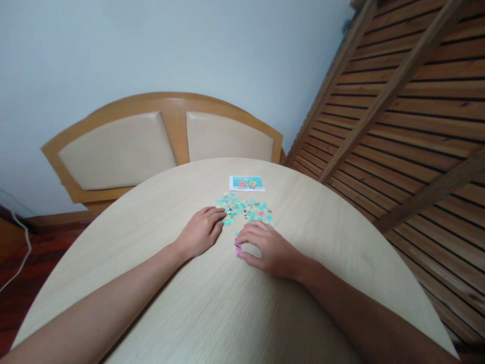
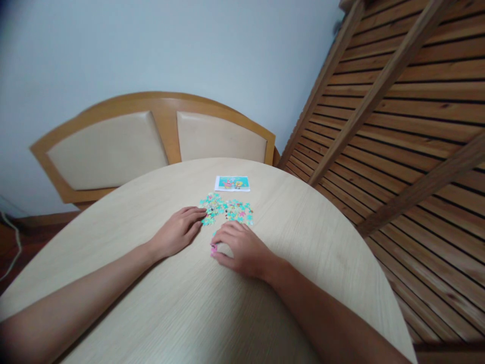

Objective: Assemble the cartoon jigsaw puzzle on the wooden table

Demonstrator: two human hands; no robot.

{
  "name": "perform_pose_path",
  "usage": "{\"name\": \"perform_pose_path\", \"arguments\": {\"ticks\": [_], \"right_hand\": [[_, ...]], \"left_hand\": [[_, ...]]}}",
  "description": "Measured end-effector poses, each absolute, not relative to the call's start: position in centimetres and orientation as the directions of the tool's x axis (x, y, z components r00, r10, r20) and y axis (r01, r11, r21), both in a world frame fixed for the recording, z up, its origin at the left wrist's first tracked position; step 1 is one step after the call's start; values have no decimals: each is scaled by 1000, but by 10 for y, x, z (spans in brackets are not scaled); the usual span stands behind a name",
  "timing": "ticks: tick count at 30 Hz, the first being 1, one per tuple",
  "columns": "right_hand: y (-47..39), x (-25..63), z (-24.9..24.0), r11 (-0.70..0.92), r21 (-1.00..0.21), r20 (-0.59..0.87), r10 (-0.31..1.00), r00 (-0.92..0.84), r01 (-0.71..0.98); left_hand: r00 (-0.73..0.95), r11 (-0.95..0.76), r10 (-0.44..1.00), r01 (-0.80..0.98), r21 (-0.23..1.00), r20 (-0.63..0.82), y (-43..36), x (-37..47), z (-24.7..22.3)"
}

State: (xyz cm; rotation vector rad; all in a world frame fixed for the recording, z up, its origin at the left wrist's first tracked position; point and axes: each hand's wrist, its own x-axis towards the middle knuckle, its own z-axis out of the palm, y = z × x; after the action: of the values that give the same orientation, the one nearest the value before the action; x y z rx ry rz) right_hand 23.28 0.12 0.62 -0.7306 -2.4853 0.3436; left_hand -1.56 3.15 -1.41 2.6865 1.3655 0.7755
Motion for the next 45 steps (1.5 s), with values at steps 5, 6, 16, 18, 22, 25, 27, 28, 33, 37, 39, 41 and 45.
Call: {"name": "perform_pose_path", "arguments": {"ticks": [5, 6, 16, 18, 22, 25, 27, 28, 33, 37, 39, 41, 45], "right_hand": [[25, 253, -2, 616, -406, 451, 778, -438, 675], [31, 258, -4, 568, -408, 451, 806, -384, 714], [42, 269, -5, 451, -319, 348, 874, -339, 833], [39, 270, 1, 415, -289, 330, 889, -317, 863], [33, 272, 13, 393, -223, 296, 899, -322, 892], [27, 273, 21, 423, -193, 262, 892, -369, 885], [23, 272, 26, 447, -185, 222, 887, -406, 875], [20, 272, 29, 461, -183, 198, 883, -427, 868], [5, 266, 46, 492, -155, 57, 870, -489, 857], [-6, 262, 52, 480, -158, -55, 869, -493, 863], [-9, 260, 50, 525, -207, -59, 836, -546, 826], [-11, 258, 46, 602, -290, -36, 770, -637, 744], [-13, 254, 41, 680, -433, 16, 663, -749, 592]], "left_hand": [[526, -648, 742, 720, 247, 416, 28, -13, -9], [539, -662, 733, 706, 253, 415, 26, -12, -7], [778, -848, 524, 438, 298, 347, 4, -2, 10], [786, -855, 511, 425, 296, 347, 5, -3, 9], [786, -853, 518, 444, 276, 338, 7, -4, 7], [778, -842, 537, 470, 264, 328, 8, -4, 6], [772, -838, 543, 478, 261, 330, 8, -4, 5], [771, -839, 542, 477, 262, 332, 8, -4, 5], [781, -844, 534, 470, 258, 324, 10, -4, 5], [787, -845, 531, 462, 269, 314, 9, -4, 5], [786, -842, 534, 462, 277, 312, 9, -4, 5], [789, -843, 532, 459, 280, 307, 9, -4, 6], [791, -849, 523, 450, 276, 318, 8, -4, 6]]}}
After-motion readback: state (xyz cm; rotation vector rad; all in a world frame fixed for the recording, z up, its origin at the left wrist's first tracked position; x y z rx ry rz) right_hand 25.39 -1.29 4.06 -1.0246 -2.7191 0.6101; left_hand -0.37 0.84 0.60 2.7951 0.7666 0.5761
